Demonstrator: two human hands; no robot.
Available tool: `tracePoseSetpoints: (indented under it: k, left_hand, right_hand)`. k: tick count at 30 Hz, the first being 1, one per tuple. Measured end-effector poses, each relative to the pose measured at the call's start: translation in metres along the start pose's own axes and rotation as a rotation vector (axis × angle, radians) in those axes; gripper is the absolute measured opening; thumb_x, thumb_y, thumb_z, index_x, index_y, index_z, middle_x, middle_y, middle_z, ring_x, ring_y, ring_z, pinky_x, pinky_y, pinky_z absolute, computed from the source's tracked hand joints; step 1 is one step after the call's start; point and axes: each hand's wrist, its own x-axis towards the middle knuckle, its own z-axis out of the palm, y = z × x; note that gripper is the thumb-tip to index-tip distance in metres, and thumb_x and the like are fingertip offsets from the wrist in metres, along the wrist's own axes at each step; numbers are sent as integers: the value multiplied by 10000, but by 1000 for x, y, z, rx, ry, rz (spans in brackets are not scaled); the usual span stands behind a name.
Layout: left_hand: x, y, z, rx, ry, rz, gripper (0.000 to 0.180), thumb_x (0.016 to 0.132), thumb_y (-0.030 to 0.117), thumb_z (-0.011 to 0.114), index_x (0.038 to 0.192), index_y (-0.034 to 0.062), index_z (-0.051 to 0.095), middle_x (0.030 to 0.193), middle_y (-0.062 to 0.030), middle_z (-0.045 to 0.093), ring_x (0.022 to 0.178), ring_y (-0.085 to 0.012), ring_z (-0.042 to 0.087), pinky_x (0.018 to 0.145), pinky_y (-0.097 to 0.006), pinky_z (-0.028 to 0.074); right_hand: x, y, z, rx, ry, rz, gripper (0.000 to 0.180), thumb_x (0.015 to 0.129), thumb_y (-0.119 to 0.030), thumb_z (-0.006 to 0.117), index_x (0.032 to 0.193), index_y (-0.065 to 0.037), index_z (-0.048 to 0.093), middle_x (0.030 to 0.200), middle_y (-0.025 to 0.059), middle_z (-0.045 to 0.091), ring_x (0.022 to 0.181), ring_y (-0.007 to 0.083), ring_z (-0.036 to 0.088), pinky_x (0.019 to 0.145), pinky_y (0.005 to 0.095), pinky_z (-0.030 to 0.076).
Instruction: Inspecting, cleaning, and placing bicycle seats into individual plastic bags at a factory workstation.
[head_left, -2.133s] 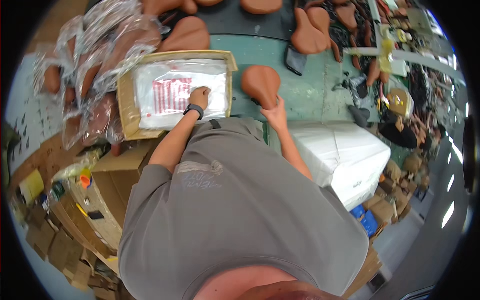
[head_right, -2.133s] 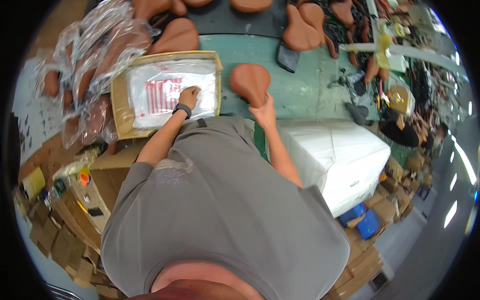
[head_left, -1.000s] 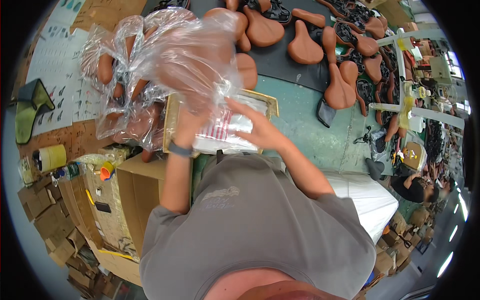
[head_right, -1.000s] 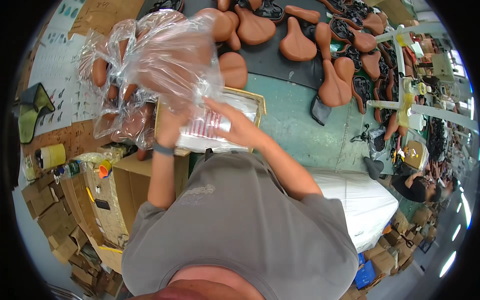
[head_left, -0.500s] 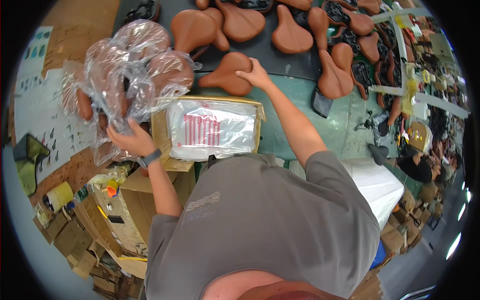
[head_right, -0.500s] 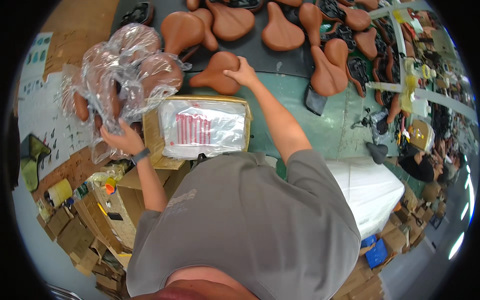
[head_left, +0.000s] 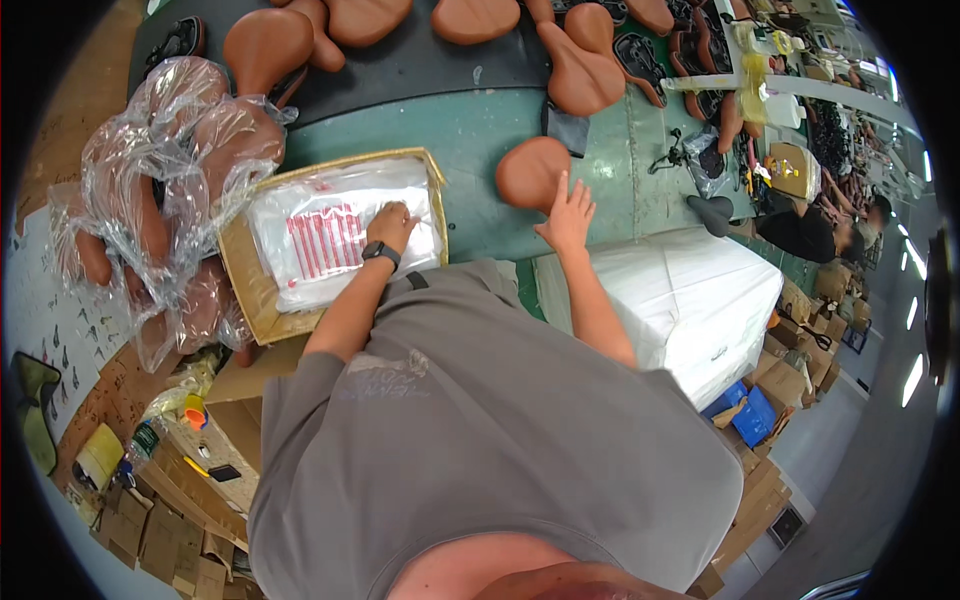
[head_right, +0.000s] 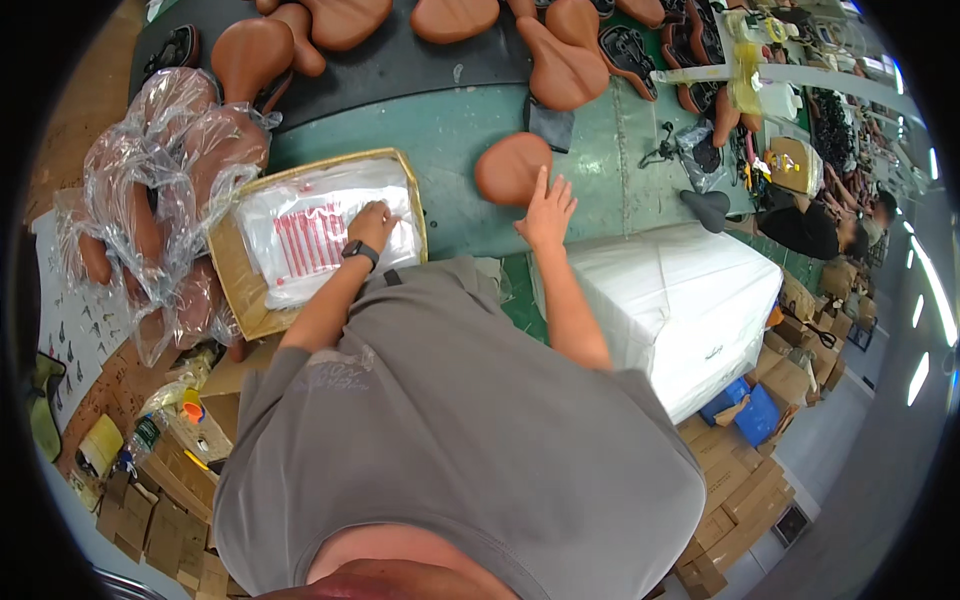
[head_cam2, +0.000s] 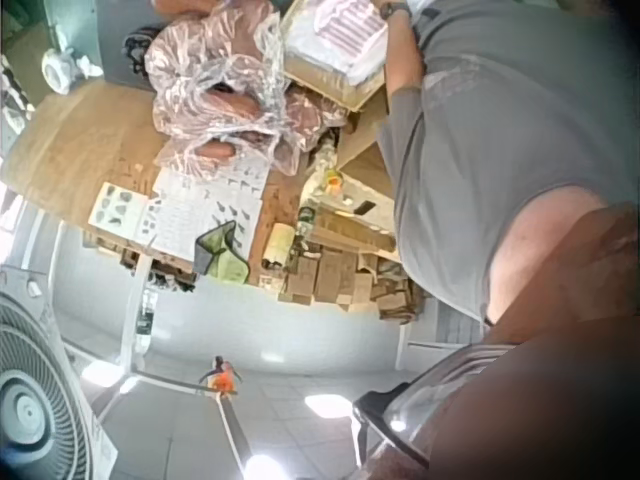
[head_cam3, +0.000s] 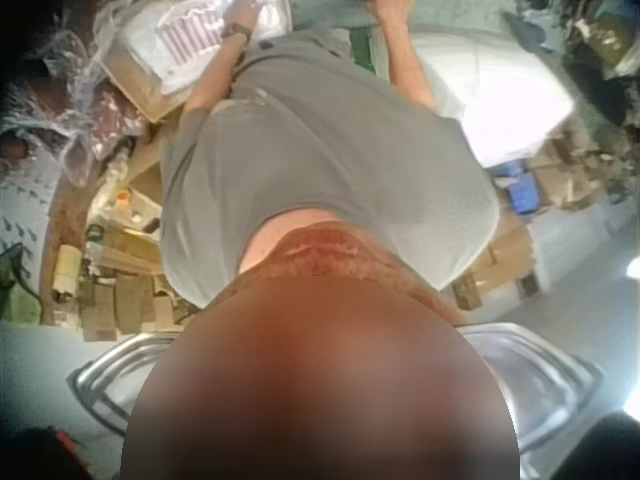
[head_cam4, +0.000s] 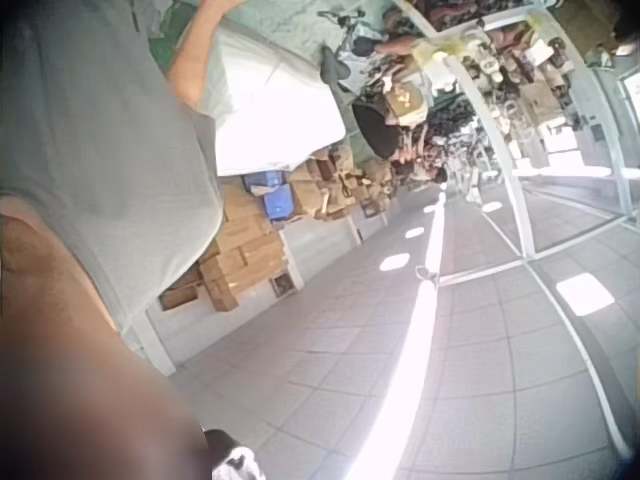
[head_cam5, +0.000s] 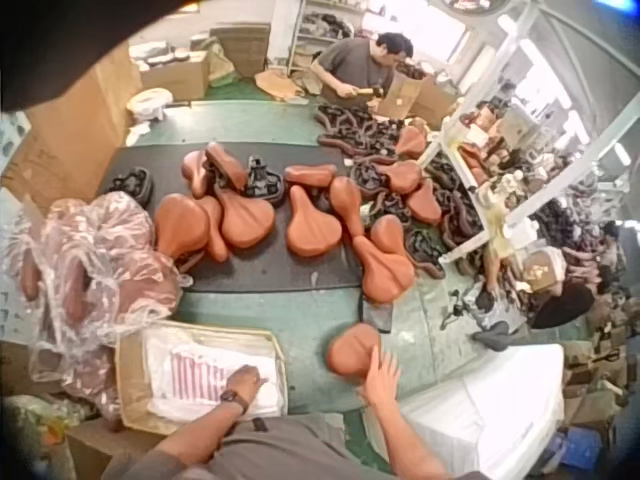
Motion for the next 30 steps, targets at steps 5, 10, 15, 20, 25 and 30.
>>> tracePoseSetpoints:
  k: [5,10,15,20,25,30]
  left_hand:
    - [-7,-56,46,-49,227,59,220,1101,240,648,1154,79,788,1121,-147,765,1013,-336,761,854,-461,614]
    - [-52,-31,9,-977,131,-387,304,1156,231,547,1169,12,757,1032,-107,739,896,-194,788,690,-366,633]
    - [-101,-47,-26,-1116,288,-361,270,1149,229,626,1219,22,784,1054,-39,691,920,-173,741,714,-316,618]
    - [-150,-26,-65,-243,654,139,223,1099,199,698,1181,47,838,1014,-112,726,873,-296,715,758,-393,596]
    - [-183,-16,-84,-305,226,67,207,1091,80,625,1163,20,810,1295,-186,796,1083,-349,788,896,-432,622]
    - [-240,-35,-124,-1831,349,-71,216,1159,172,651,1294,30,741,1260,-103,808,1158,-224,784,1038,-363,637]
  right_hand:
    - [-25,-5,33,211,-331,506,1324,828,-123,927,1810,-89,40,1554,313,524,1192,499,713,1054,567,603]
    - [-59,7,7,1228,-220,416,962,861,-80,885,1661,-37,352,1330,243,692,1062,370,785,925,482,664]
    - [-100,-62,-65,1827,-887,422,685,902,-76,877,1473,-31,500,1195,167,763,949,285,811,808,420,683]
    - [-76,-166,-87,1808,-1022,160,678,926,-13,856,1496,-16,488,1170,123,726,970,265,795,827,408,684]
    - [-47,-253,-96,1724,-1343,82,609,954,-39,842,1474,-38,527,1176,119,734,962,226,790,792,362,689]
    - [-42,-260,-92,1829,-1311,201,508,992,-25,798,1441,-50,562,1143,135,740,900,225,764,775,352,682]
